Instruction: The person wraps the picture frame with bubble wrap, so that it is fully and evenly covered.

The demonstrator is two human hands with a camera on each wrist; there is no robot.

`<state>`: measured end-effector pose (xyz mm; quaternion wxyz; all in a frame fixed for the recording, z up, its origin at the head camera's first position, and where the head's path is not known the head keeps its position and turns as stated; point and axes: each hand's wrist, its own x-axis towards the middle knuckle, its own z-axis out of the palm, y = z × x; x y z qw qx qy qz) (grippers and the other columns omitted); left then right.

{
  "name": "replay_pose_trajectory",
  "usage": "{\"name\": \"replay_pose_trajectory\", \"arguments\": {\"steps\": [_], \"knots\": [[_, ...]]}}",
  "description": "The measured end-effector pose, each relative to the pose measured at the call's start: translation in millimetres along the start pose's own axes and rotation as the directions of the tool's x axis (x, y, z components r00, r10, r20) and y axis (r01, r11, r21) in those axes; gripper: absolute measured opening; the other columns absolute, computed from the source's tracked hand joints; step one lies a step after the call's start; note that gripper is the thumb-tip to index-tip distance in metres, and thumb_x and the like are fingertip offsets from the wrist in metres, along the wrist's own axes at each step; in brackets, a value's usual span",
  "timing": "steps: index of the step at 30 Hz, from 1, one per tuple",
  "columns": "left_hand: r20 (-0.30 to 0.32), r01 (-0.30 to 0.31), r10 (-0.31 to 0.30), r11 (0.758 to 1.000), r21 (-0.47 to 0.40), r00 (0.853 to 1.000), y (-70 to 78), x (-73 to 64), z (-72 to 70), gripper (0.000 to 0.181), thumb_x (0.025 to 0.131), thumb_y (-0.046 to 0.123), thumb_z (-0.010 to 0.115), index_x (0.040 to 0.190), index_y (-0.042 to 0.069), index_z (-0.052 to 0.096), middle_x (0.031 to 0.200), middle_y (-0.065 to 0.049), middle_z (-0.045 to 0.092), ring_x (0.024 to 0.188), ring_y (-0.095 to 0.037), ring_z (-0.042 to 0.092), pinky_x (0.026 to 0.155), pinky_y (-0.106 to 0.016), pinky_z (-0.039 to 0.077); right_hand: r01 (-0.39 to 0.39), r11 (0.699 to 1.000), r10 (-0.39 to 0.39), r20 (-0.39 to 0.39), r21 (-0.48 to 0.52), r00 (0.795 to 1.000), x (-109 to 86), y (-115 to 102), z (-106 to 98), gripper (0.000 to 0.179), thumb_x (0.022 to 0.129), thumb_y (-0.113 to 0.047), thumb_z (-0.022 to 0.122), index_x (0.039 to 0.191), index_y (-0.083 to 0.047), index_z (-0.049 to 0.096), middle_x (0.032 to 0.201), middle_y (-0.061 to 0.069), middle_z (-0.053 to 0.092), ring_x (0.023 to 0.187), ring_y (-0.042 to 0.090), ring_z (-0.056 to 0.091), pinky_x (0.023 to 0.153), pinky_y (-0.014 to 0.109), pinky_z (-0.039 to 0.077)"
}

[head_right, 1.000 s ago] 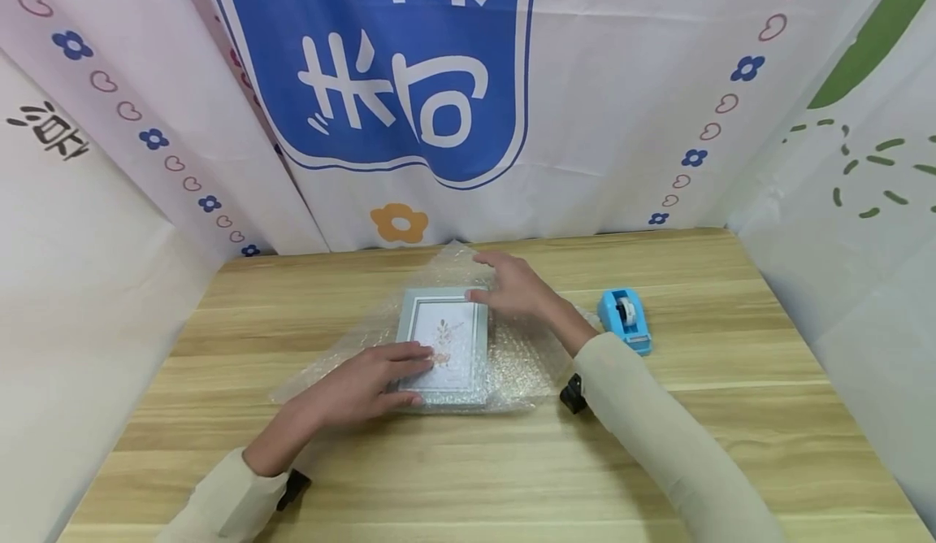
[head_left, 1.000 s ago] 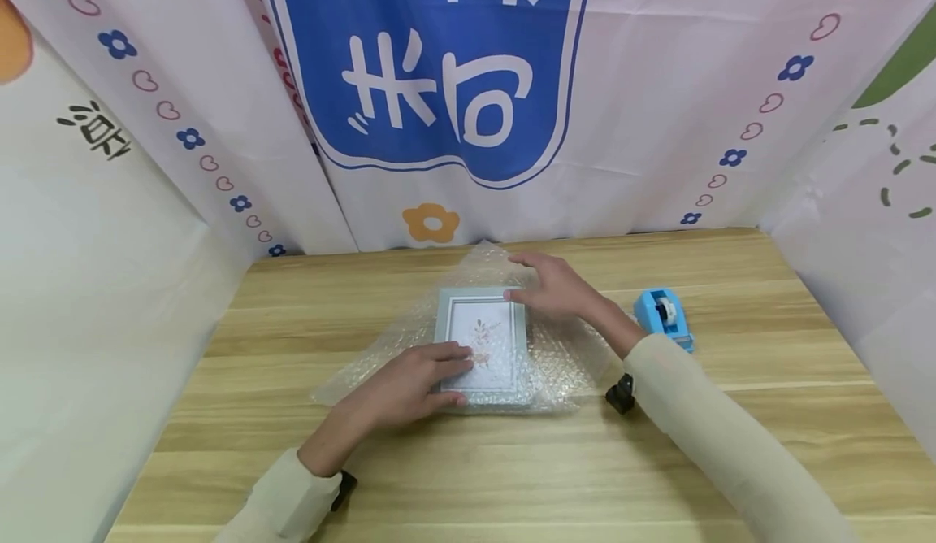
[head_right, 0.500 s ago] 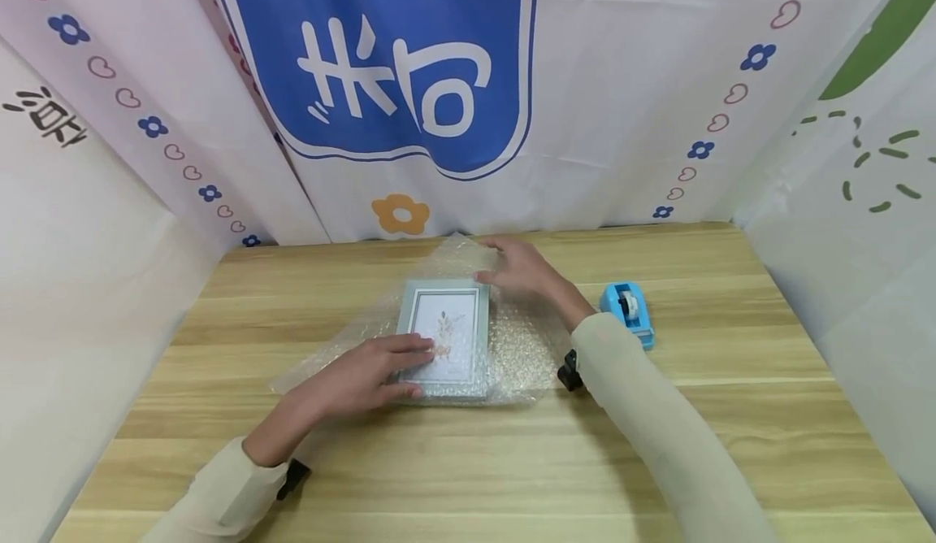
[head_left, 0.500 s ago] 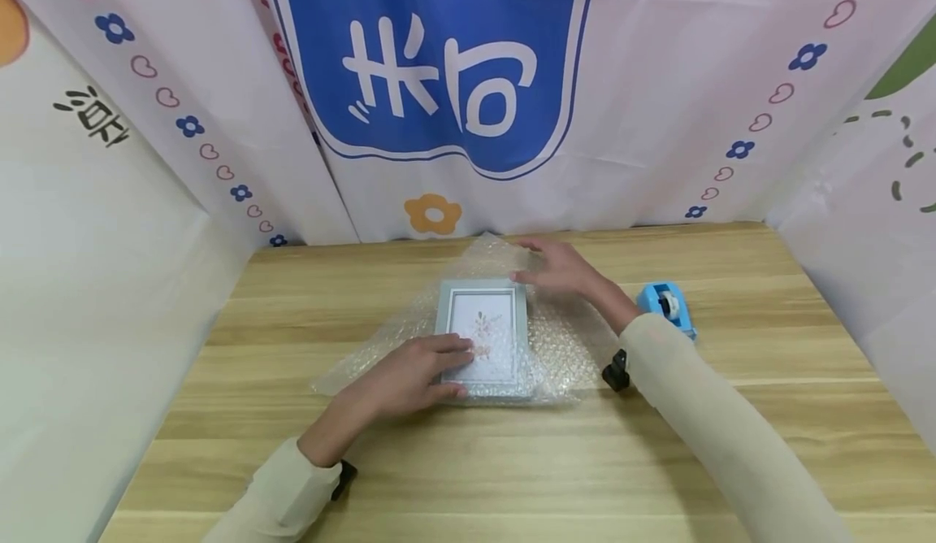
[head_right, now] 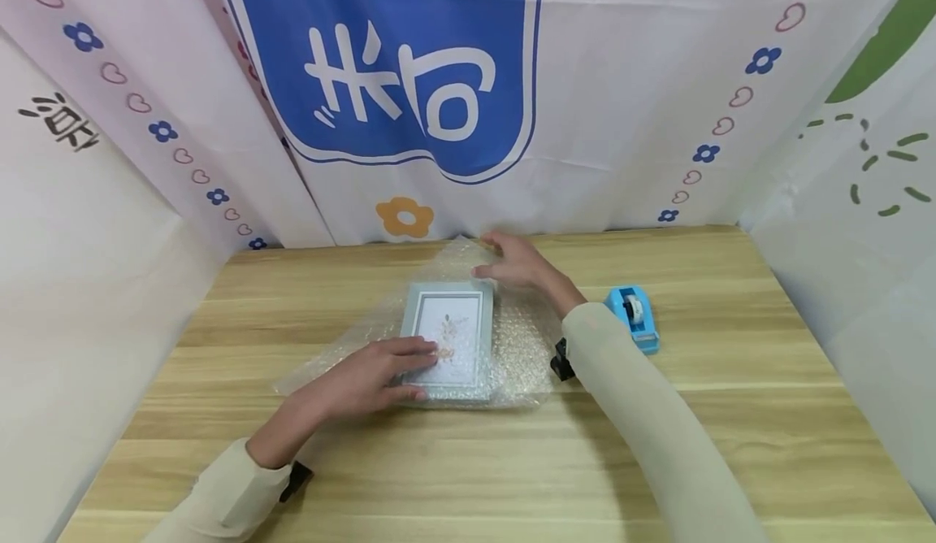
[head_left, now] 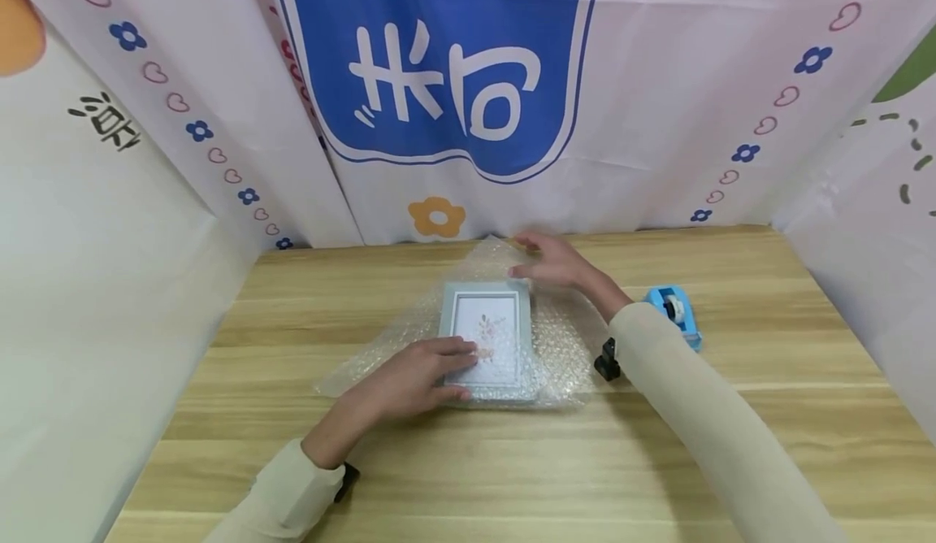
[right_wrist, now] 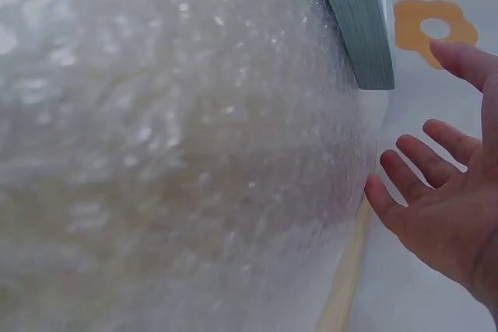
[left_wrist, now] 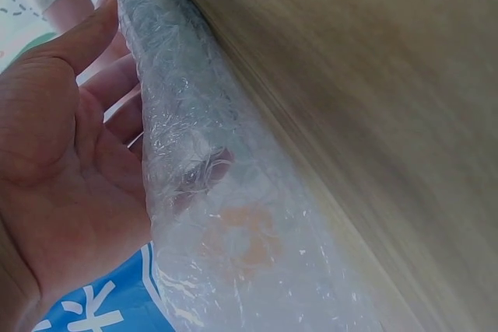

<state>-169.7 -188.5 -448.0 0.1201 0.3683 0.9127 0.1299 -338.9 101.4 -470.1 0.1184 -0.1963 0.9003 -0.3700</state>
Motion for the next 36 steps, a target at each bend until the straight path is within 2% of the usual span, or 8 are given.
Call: {"name": "replay_pose_trajectory", "arguments": {"steps": [3,9,14,20,25,30,36], "knots": [[0.005,0.002,-0.002,1.000,-0.004,1.000,1.5,0.6,1.7,0.057,0.103,0.039,0.072,0.149,0.006,0.064,0.160,-0.010,0.058,0.150,-0.033,0.054,0.123,-0.052,0.046,-0.007,1.000,0.007,0.009,0.026,1.000,2.9,0,1,0.081,0.096,-0.037,0.077,0.162,-0.004,0.043,0.164,0.020,0.049,0.149,0.043,0.050,0.125,0.057,0.042],[0.000,-0.006,0.006,1.000,-0.014,1.000,4.7,1.2,3.1,0.058,0.103,0.039,0.072,0.149,0.005,0.063,0.161,-0.010,0.058,0.151,-0.034,0.053,0.124,-0.052,0.045,-0.053,0.985,0.055,-0.007,0.163,0.998,5.9,-1,-2,0.082,0.096,-0.031,0.077,0.163,-0.003,0.040,0.165,0.023,0.047,0.152,0.043,0.047,0.126,0.056,0.041],[-0.011,-0.019,0.019,1.000,-0.008,1.000,5.6,0.7,2.1,0.058,0.103,0.039,0.073,0.149,0.005,0.063,0.160,-0.011,0.058,0.150,-0.035,0.054,0.123,-0.052,0.046,-0.053,0.980,0.061,-0.034,0.193,0.998,4.1,-8,-7,0.080,0.093,-0.027,0.081,0.162,-0.007,0.045,0.156,0.023,0.058,0.146,0.040,0.055,0.121,0.053,0.048],[-0.022,-0.024,0.023,1.000,-0.001,0.999,4.3,0.6,0.1,0.059,0.102,0.039,0.074,0.148,0.004,0.063,0.159,-0.011,0.058,0.150,-0.034,0.053,0.123,-0.052,0.046,0.035,0.982,-0.019,-0.087,0.185,0.996,-0.2,-22,-8,0.057,0.094,-0.016,0.077,0.148,-0.007,0.062,0.134,0.019,0.073,0.123,0.035,0.069,0.107,0.048,0.058],[-0.020,-0.015,0.016,1.000,0.004,1.000,3.8,-0.1,-0.3,0.058,0.103,0.038,0.073,0.149,0.005,0.063,0.159,-0.011,0.059,0.150,-0.034,0.054,0.123,-0.052,0.046,0.124,0.982,-0.108,-0.116,0.144,0.987,-7.9,-32,-3,0.038,0.100,-0.008,0.069,0.137,-0.002,0.070,0.119,0.017,0.079,0.110,0.032,0.074,0.098,0.045,0.061],[-0.019,-0.006,0.006,1.000,0.006,1.000,3.8,-0.8,-0.5,0.058,0.102,0.039,0.073,0.148,0.005,0.064,0.159,-0.011,0.059,0.150,-0.035,0.054,0.123,-0.052,0.045,0.198,0.975,-0.186,-0.113,0.104,0.976,-15.6,-35,0,0.033,0.102,-0.006,0.068,0.133,-0.002,0.073,0.113,0.016,0.080,0.105,0.031,0.075,0.095,0.044,0.063],[-0.010,0.018,-0.018,1.000,-0.005,1.000,3.7,-1.3,-0.4,0.057,0.102,0.038,0.074,0.148,0.006,0.065,0.159,-0.011,0.059,0.149,-0.034,0.054,0.123,-0.052,0.046,0.262,0.959,-0.254,-0.083,0.112,0.964,-23.6,-34,4,0.032,0.101,-0.002,0.069,0.133,0.000,0.073,0.111,0.018,0.080,0.102,0.030,0.076,0.093,0.044,0.064]]}}
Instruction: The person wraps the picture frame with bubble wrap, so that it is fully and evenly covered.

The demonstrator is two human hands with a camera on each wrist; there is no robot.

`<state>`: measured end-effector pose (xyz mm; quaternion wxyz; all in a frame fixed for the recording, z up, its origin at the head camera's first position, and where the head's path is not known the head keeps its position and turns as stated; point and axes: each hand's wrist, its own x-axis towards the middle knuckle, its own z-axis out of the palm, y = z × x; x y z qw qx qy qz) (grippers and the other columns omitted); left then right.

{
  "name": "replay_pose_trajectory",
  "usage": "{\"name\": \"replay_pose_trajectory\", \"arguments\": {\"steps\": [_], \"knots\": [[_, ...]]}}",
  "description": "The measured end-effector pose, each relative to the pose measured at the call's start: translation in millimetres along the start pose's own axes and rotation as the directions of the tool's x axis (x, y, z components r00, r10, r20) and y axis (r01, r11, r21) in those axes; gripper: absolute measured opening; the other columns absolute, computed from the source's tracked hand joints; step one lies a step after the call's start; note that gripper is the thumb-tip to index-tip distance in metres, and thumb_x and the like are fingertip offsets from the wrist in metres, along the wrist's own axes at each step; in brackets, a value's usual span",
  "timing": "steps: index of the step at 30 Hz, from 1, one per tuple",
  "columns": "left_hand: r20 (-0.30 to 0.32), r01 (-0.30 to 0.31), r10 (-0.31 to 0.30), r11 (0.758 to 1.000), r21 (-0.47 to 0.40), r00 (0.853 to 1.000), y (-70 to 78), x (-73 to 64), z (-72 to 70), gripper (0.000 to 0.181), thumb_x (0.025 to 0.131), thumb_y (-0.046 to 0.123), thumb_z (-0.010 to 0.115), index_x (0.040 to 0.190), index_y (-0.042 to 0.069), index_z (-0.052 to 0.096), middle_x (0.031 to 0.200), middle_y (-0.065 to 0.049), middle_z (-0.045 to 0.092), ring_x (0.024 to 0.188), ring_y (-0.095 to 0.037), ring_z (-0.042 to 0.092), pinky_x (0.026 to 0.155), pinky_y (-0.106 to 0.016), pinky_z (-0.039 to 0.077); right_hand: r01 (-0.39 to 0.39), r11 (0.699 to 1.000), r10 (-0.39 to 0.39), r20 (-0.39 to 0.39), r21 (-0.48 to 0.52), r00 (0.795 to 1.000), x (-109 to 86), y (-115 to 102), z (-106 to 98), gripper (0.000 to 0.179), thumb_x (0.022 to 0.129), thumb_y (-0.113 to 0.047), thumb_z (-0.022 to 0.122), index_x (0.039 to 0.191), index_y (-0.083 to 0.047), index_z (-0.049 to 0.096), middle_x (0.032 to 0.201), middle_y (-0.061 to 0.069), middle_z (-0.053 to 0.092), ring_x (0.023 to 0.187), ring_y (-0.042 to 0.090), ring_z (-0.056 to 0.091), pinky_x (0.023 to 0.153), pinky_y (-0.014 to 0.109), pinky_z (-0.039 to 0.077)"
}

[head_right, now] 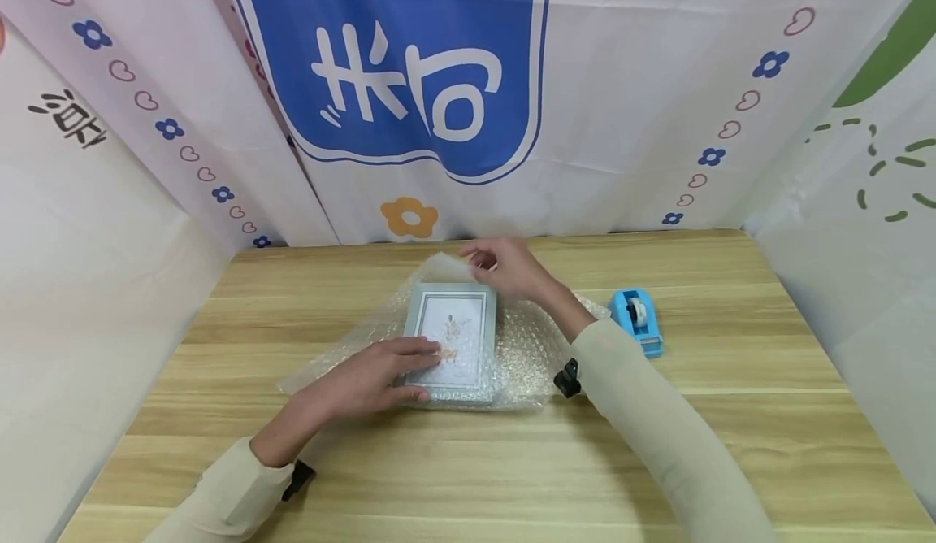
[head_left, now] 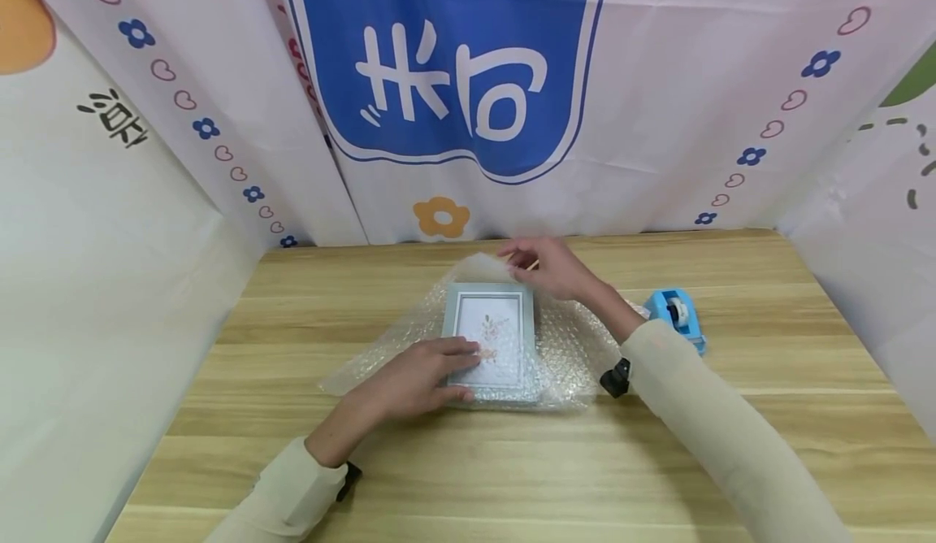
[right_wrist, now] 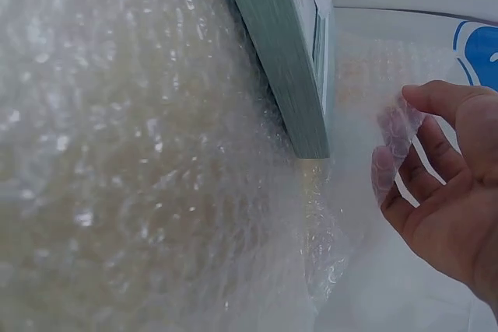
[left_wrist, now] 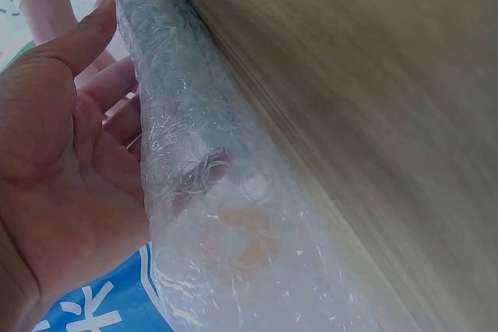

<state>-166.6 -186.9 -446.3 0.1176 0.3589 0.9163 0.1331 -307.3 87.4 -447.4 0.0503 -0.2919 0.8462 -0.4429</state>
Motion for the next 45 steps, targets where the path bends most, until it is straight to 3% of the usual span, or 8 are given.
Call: {"name": "replay_pose_trajectory", "arguments": {"steps": [9,26,38,45], "knots": [[0.006,0.023,-0.023,1.000,-0.013,1.000,-0.3,-0.3,2.3,0.057,0.102,0.039,0.074,0.148,0.007,0.065,0.160,-0.010,0.058,0.150,-0.034,0.054,0.124,-0.053,0.045,0.040,0.999,-0.040,0.053,0.000,0.998,-12.5,0,10,0.032,0.101,-0.002,0.070,0.132,-0.002,0.074,0.110,0.016,0.080,0.101,0.027,0.076,0.092,0.045,0.065],[-0.002,0.026,-0.026,1.000,-0.002,1.000,0.2,2.6,2.8,0.057,0.099,0.037,0.078,0.146,0.007,0.067,0.157,-0.010,0.061,0.148,-0.032,0.056,0.122,-0.052,0.047,0.061,0.987,-0.047,0.099,-0.151,0.994,-29.0,5,24,0.033,0.100,-0.006,0.072,0.131,-0.014,0.077,0.110,0.002,0.081,0.103,0.019,0.076,0.096,0.041,0.063],[-0.013,0.016,-0.016,1.000,0.013,1.000,-0.4,3.0,2.1,0.057,0.099,0.037,0.079,0.146,0.007,0.067,0.157,-0.009,0.062,0.148,-0.032,0.056,0.122,-0.050,0.048,0.129,0.959,-0.096,0.137,-0.253,0.986,-32.4,2,27,0.030,0.099,-0.006,0.074,0.124,-0.019,0.081,0.114,0.000,0.079,0.091,0.013,0.068,0.083,0.036,0.058],[-0.018,0.013,-0.013,1.000,0.006,1.000,-0.6,2.8,3.5,0.058,0.098,0.037,0.079,0.146,0.006,0.067,0.156,-0.010,0.062,0.147,-0.032,0.056,0.121,-0.051,0.048,0.152,0.943,-0.105,0.167,-0.297,0.980,-32.9,2,29,0.027,0.099,-0.007,0.073,0.121,-0.020,0.082,0.113,-0.001,0.078,0.093,0.015,0.066,0.085,0.037,0.057]]}}
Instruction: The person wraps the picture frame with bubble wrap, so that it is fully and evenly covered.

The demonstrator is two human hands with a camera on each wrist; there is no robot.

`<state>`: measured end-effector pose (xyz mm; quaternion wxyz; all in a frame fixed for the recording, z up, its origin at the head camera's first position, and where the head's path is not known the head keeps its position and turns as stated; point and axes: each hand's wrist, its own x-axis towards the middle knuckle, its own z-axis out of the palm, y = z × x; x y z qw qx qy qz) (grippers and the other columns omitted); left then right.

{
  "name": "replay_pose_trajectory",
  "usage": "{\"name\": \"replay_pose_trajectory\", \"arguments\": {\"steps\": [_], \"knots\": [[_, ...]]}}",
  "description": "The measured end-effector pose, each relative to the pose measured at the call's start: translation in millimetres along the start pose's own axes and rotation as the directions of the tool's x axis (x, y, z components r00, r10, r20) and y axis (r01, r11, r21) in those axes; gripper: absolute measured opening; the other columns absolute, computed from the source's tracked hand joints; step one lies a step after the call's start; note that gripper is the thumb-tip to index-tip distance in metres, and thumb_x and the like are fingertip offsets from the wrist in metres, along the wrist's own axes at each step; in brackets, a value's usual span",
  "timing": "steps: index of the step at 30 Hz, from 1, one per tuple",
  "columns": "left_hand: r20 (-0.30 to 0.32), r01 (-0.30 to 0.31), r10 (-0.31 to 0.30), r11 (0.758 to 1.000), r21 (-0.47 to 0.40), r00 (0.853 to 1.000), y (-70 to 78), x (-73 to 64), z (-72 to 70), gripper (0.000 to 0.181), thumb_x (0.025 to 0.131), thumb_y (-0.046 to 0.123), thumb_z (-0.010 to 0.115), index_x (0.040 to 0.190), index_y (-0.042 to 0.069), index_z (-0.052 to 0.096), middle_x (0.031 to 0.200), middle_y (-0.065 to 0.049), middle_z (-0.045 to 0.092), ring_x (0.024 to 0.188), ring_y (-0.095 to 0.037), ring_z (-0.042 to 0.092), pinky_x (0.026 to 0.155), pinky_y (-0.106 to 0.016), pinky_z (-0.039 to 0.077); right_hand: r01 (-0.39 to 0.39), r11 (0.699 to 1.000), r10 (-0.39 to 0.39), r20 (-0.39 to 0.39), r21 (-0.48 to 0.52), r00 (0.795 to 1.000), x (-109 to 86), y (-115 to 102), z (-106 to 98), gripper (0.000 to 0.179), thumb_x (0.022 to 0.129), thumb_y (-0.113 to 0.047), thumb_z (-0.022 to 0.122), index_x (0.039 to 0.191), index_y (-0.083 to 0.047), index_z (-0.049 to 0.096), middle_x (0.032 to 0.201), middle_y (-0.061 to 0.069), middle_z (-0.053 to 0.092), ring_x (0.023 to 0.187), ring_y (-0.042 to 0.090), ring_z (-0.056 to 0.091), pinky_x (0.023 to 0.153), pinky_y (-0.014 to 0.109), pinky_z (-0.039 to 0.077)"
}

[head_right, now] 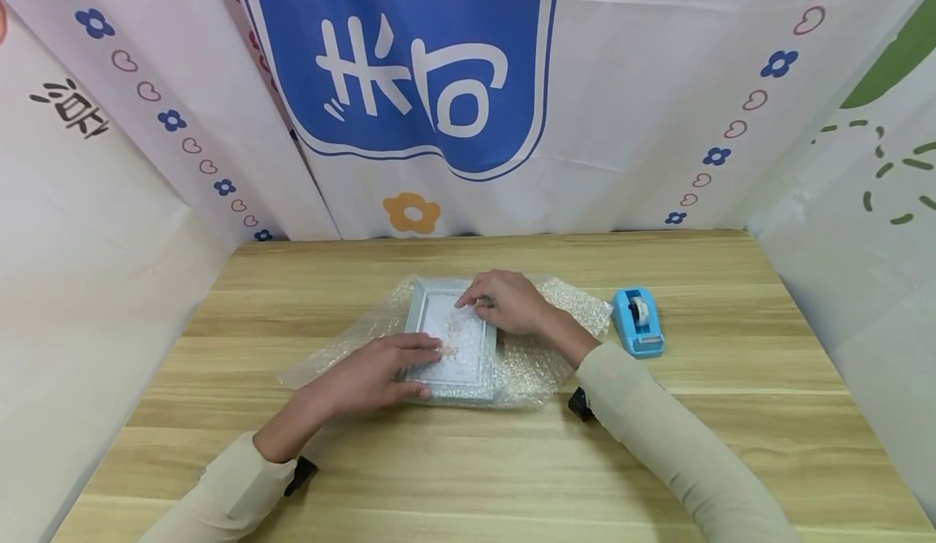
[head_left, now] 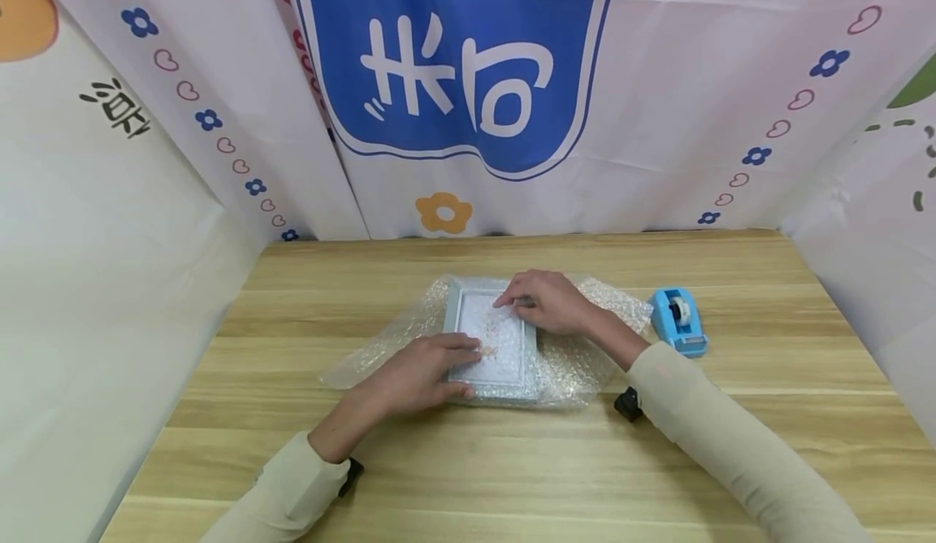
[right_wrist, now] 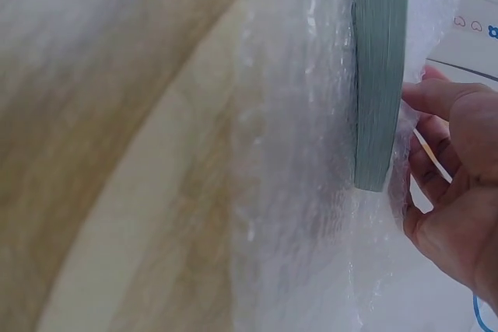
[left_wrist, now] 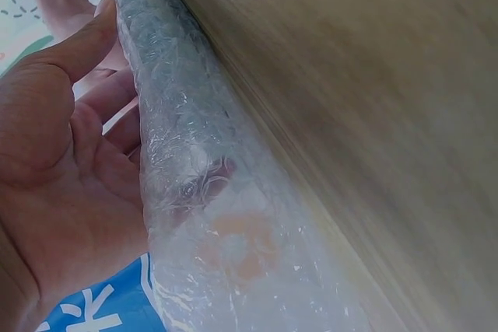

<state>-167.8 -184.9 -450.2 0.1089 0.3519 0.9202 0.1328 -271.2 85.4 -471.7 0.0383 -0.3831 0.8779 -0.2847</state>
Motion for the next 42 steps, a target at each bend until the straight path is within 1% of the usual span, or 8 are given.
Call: {"name": "replay_pose_trajectory", "arguments": {"steps": [6,20,22,25,28,30,37,42], "knots": [[0.004,0.001,-0.001,1.000,-0.002,1.000,0.0,0.4,-0.4,0.058,0.098,0.038,0.079,0.145,0.006,0.067,0.156,-0.010,0.062,0.147,-0.033,0.056,0.121,-0.052,0.048,0.004,0.999,-0.003,0.026,-0.043,1.000,0.7,-1,1,0.026,0.099,-0.008,0.073,0.120,-0.021,0.083,0.114,-0.001,0.077,0.099,0.018,0.068,0.089,0.040,0.058],[0.006,-0.004,0.004,1.000,0.022,1.000,0.4,1.5,-1.4,0.059,0.098,0.039,0.079,0.146,0.007,0.067,0.157,-0.009,0.062,0.149,-0.033,0.055,0.122,-0.052,0.047,0.009,0.991,0.000,0.069,-0.134,0.998,0.9,-6,1,0.030,0.098,-0.010,0.069,0.121,-0.022,0.083,0.114,-0.003,0.075,0.103,0.018,0.065,0.086,0.036,0.056],[0.012,0.002,-0.002,1.000,0.021,1.000,1.1,1.4,-2.2,0.059,0.099,0.039,0.078,0.147,0.007,0.066,0.158,-0.009,0.061,0.150,-0.033,0.054,0.123,-0.052,0.047,-0.002,0.991,0.013,0.076,-0.137,0.997,0.2,-8,1,0.030,0.097,-0.015,0.068,0.123,-0.023,0.082,0.116,-0.003,0.074,0.104,0.018,0.063,0.087,0.037,0.055],[0.019,0.010,-0.010,1.000,0.019,1.000,2.3,1.3,-3.4,0.058,0.099,0.039,0.078,0.147,0.007,0.066,0.159,-0.009,0.060,0.150,-0.033,0.053,0.122,-0.053,0.047,-0.016,0.989,0.029,0.094,-0.146,0.995,-0.9,-11,2,0.031,0.096,-0.033,0.073,0.125,-0.024,0.081,0.119,-0.002,0.073,0.108,0.018,0.062,0.090,0.037,0.054],[0.025,0.019,-0.019,1.000,0.006,1.000,3.1,1.3,-4.7,0.058,0.099,0.039,0.078,0.146,0.007,0.067,0.159,-0.009,0.059,0.150,-0.033,0.054,0.122,-0.054,0.047,-0.012,0.988,0.028,0.101,-0.154,0.994,-1.9,-14,3,0.044,0.091,-0.050,0.081,0.126,-0.024,0.081,0.120,-0.002,0.072,0.111,0.019,0.061,0.092,0.038,0.055],[0.026,0.016,-0.016,1.000,0.000,1.000,2.9,1.4,-5.2,0.058,0.099,0.039,0.078,0.146,0.007,0.067,0.159,-0.009,0.059,0.149,-0.033,0.054,0.121,-0.055,0.047,-0.004,0.986,0.020,0.101,-0.164,0.995,-2.4,-14,4,0.053,0.086,-0.055,0.085,0.127,-0.023,0.081,0.120,-0.002,0.072,0.111,0.019,0.061,0.093,0.037,0.055],[0.043,-0.015,0.016,1.000,-0.021,0.999,-1.9,0.8,-6.7,0.057,0.101,0.038,0.076,0.147,0.007,0.066,0.161,-0.011,0.057,0.149,-0.035,0.055,0.122,-0.056,0.046,0.003,0.986,0.010,0.077,-0.169,0.997,-4.1,-13,8,0.056,0.082,-0.052,0.091,0.127,-0.022,0.080,0.120,-0.001,0.072,0.112,0.019,0.061,0.097,0.038,0.055],[-0.021,-0.015,0.015,1.000,0.003,1.000,-6.4,3.9,-7.5,0.057,0.100,0.034,0.078,0.148,0.006,0.065,0.165,-0.015,0.051,0.152,-0.039,0.051,0.121,-0.058,0.046,0.001,0.985,0.012,0.072,-0.170,0.997,-5.0,-14,10,0.053,0.083,-0.048,0.091,0.128,-0.023,0.080,0.120,0.000,0.072,0.113,0.019,0.061,0.099,0.039,0.055]]}}
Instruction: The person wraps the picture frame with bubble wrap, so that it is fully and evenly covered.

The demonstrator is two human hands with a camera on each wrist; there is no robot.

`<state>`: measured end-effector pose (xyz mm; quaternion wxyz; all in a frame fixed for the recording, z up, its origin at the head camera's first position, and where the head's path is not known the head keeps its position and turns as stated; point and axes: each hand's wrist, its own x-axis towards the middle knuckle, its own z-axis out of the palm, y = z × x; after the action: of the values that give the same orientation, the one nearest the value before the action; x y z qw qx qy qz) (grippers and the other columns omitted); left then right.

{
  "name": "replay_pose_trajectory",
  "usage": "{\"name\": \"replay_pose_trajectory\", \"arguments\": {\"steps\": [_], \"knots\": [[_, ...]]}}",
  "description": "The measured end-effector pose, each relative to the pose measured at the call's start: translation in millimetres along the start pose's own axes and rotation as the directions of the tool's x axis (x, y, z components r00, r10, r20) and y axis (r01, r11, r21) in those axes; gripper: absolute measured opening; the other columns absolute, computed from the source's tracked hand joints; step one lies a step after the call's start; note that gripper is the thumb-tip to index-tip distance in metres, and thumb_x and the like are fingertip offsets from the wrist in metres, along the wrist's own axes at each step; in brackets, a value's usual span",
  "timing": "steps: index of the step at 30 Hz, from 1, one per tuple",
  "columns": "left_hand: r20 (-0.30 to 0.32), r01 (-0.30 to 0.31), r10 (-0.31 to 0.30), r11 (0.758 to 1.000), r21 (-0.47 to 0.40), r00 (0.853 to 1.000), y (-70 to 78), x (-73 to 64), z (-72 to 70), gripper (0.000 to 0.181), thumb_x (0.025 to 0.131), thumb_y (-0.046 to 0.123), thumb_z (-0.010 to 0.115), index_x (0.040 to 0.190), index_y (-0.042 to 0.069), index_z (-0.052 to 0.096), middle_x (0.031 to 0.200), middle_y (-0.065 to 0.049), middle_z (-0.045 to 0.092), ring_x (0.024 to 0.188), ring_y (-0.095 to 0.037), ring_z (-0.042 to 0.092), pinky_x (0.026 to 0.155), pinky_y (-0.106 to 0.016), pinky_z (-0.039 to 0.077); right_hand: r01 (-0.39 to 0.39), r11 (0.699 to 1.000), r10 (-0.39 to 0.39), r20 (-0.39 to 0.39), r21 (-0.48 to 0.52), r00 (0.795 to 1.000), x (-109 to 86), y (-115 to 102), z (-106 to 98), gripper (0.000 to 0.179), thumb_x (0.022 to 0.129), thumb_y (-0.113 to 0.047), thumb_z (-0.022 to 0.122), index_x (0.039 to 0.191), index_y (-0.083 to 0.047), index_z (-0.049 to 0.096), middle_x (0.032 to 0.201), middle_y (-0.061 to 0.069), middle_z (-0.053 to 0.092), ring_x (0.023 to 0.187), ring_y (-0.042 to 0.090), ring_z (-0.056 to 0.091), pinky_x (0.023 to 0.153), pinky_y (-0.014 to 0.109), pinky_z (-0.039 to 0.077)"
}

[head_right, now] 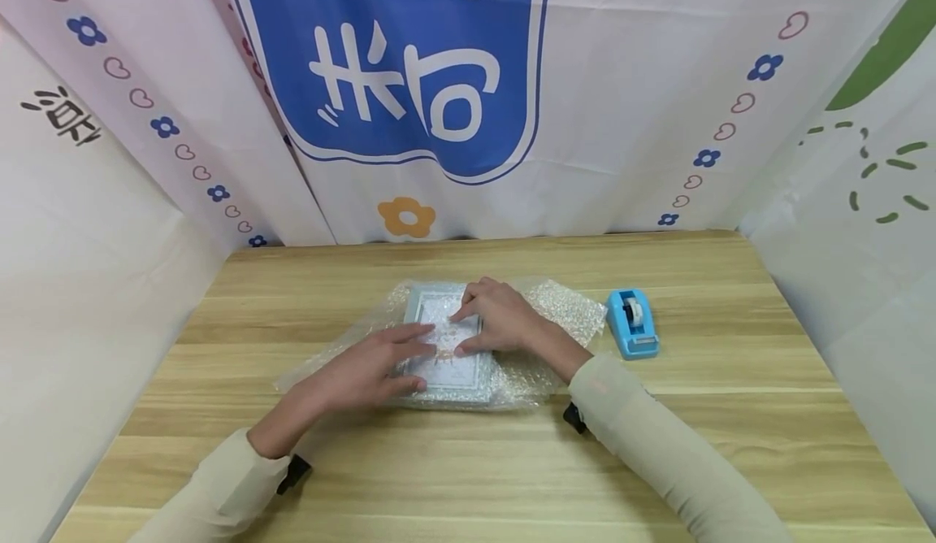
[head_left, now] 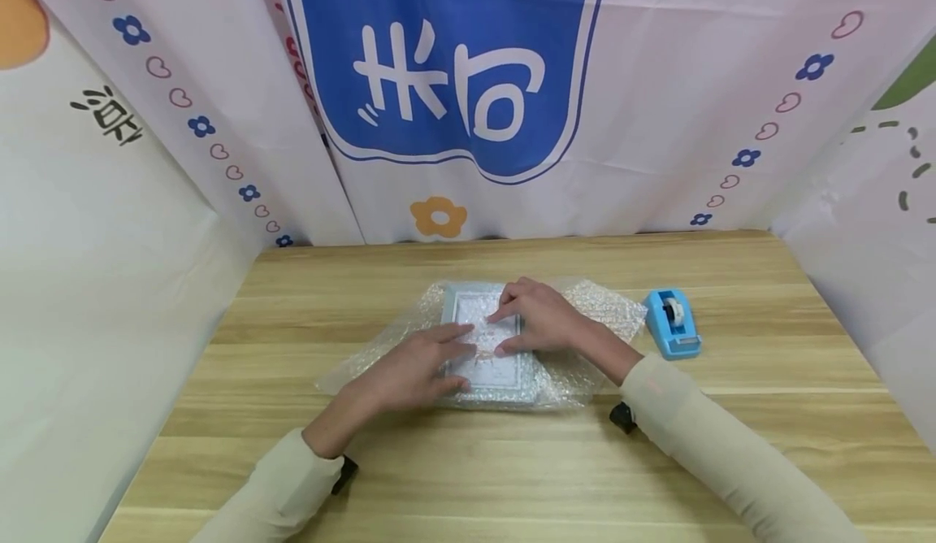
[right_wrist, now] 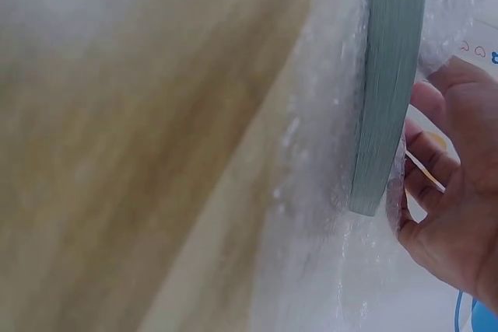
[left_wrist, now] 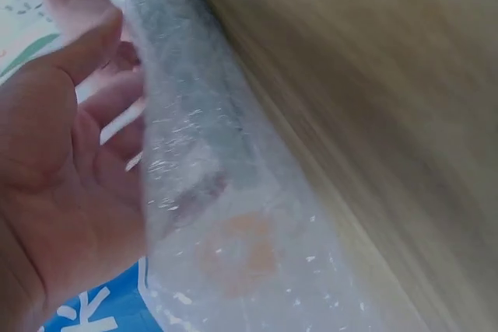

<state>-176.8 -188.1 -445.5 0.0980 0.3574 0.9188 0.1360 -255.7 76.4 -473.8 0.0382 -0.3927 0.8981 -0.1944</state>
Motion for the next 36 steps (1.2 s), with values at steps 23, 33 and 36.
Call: {"name": "replay_pose_trajectory", "arguments": {"steps": [23,33,36], "knots": [[0.149,0.076,-0.080,0.997,0.029,0.986,-8.1,19.9,-4.0,0.075,0.102,0.042,0.074,0.164,0.010,0.045,0.177,-0.009,0.031,0.165,-0.039,0.025,0.128,-0.066,0.033,0.036,0.999,-0.036,-0.019,-0.003,0.999,-1.1,-1,2,0.046,0.088,-0.044,0.088,0.125,-0.018,0.081,0.120,0.004,0.073,0.114,0.023,0.061,0.097,0.039,0.056],[0.117,0.043,-0.047,0.998,0.039,0.992,-11.5,21.6,-5.3,0.079,0.097,0.042,0.080,0.161,0.008,0.049,0.177,-0.013,0.031,0.165,-0.042,0.024,0.130,-0.064,0.031,0.034,0.999,-0.034,-0.031,0.009,0.999,0.1,-4,2,0.043,0.087,-0.041,0.089,0.121,-0.016,0.082,0.118,0.005,0.074,0.114,0.024,0.062,0.097,0.038,0.057],[0.118,0.038,-0.041,0.999,0.030,0.992,-12.4,21.4,-5.1,0.082,0.098,0.042,0.080,0.163,0.007,0.045,0.177,-0.011,0.029,0.166,-0.041,0.022,0.131,-0.064,0.030,0.028,1.000,-0.027,-0.033,0.009,0.999,0.0,-5,2,0.042,0.087,-0.040,0.090,0.120,-0.016,0.082,0.117,0.004,0.074,0.113,0.023,0.062,0.096,0.038,0.057]]}}
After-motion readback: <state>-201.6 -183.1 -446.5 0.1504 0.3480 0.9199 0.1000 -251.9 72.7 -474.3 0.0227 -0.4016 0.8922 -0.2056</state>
